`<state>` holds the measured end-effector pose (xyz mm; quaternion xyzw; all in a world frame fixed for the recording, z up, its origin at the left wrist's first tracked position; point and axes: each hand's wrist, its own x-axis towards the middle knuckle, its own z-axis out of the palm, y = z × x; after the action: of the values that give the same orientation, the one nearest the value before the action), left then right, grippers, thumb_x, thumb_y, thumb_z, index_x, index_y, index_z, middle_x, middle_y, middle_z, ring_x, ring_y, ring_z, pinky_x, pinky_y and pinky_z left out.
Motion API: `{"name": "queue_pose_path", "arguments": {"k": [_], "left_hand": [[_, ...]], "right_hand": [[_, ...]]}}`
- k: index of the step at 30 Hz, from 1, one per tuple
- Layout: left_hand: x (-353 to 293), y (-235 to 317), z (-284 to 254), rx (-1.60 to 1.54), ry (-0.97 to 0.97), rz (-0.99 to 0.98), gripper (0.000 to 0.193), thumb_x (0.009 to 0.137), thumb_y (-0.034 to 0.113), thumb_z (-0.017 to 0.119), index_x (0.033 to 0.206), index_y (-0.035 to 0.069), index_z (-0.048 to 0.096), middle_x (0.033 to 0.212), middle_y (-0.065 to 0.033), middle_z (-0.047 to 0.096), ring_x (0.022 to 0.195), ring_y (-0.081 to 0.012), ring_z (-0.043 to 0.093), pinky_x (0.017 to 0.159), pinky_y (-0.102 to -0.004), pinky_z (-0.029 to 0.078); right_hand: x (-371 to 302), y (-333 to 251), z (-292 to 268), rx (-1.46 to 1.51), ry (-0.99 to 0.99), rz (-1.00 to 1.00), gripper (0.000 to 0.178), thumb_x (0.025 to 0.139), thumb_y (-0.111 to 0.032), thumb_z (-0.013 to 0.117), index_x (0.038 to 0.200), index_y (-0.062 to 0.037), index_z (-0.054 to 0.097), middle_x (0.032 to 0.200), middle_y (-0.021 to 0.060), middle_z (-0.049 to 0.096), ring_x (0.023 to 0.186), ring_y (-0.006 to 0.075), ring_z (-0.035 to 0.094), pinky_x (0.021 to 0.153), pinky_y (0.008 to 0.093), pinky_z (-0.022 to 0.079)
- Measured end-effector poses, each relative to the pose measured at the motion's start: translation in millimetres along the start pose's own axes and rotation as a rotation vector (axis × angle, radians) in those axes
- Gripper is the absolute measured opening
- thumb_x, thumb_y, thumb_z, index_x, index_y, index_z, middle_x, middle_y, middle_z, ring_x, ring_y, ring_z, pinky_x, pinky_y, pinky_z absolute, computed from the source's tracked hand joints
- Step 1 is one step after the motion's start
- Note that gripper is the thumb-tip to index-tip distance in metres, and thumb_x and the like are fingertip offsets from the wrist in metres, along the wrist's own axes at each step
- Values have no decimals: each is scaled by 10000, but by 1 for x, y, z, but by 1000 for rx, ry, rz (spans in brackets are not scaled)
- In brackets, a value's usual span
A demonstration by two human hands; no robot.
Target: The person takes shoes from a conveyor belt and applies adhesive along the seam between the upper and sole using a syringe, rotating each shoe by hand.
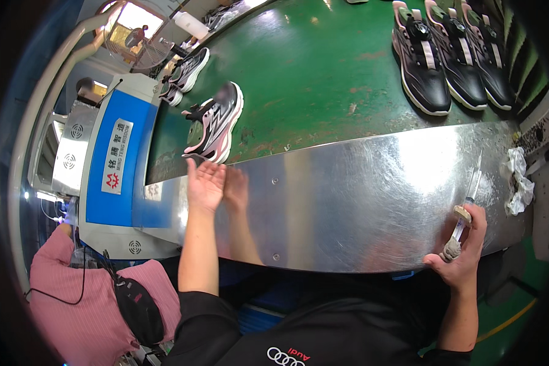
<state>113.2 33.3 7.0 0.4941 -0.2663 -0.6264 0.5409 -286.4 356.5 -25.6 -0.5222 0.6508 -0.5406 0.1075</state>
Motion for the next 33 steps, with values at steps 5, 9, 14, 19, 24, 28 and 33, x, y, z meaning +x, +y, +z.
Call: {"name": "queue_pose_path", "arguments": {"k": [5,9,14,19,24,28,33], "left_hand": [[41,30,-22,94,49,87,461,849,474,572,826,15,546,726,-89,555,766,-271,614,663,-315,548],[52,34,-24,141,35,92,328,895,334,538,804,18,535,659,-65,535,716,-271,621,606,-308,547],[56,37,-31,43,43,31,246,902,236,503,781,23,528,664,-66,536,692,-259,608,606,-293,541],[36,46,5,219,27,119,235,920,195,462,731,65,516,589,-33,495,606,-187,558,542,-249,474],[-35,53,62,583,-400,311,319,935,226,427,659,67,446,543,-19,415,499,-139,514,446,-232,384],[-119,36,57,721,-490,471,360,938,230,391,626,54,423,491,-28,407,409,-134,477,371,-239,356],[-201,-39,65,797,-768,477,389,921,205,402,715,-66,591,658,-178,635,490,-188,593,469,-250,473]], "right_hand": [[-6,3,0,36,19,63,953,552,-496,823,1211,10,356,1047,111,379,918,211,418,814,315,366],[-6,1,-1,-105,9,13,934,559,-488,822,1204,13,369,1047,118,389,919,219,425,812,320,373],[-2,-2,1,-87,24,-1,908,565,-493,814,1193,8,391,1039,118,403,899,224,438,795,333,390],[-2,-5,-1,-155,38,-34,885,563,-485,818,1180,-1,407,984,125,450,851,243,472,767,341,405],[1,-6,-5,-171,41,-52,871,527,-437,841,1165,-14,423,953,129,499,817,269,479,736,351,408],[3,-8,-7,-242,32,-96,867,538,-483,819,1158,-18,430,929,126,505,791,270,479,714,360,401],[1,-7,-7,-233,-8,-75,875,567,-549,776,1168,-13,434,960,135,515,834,280,502,753,362,413]]}}
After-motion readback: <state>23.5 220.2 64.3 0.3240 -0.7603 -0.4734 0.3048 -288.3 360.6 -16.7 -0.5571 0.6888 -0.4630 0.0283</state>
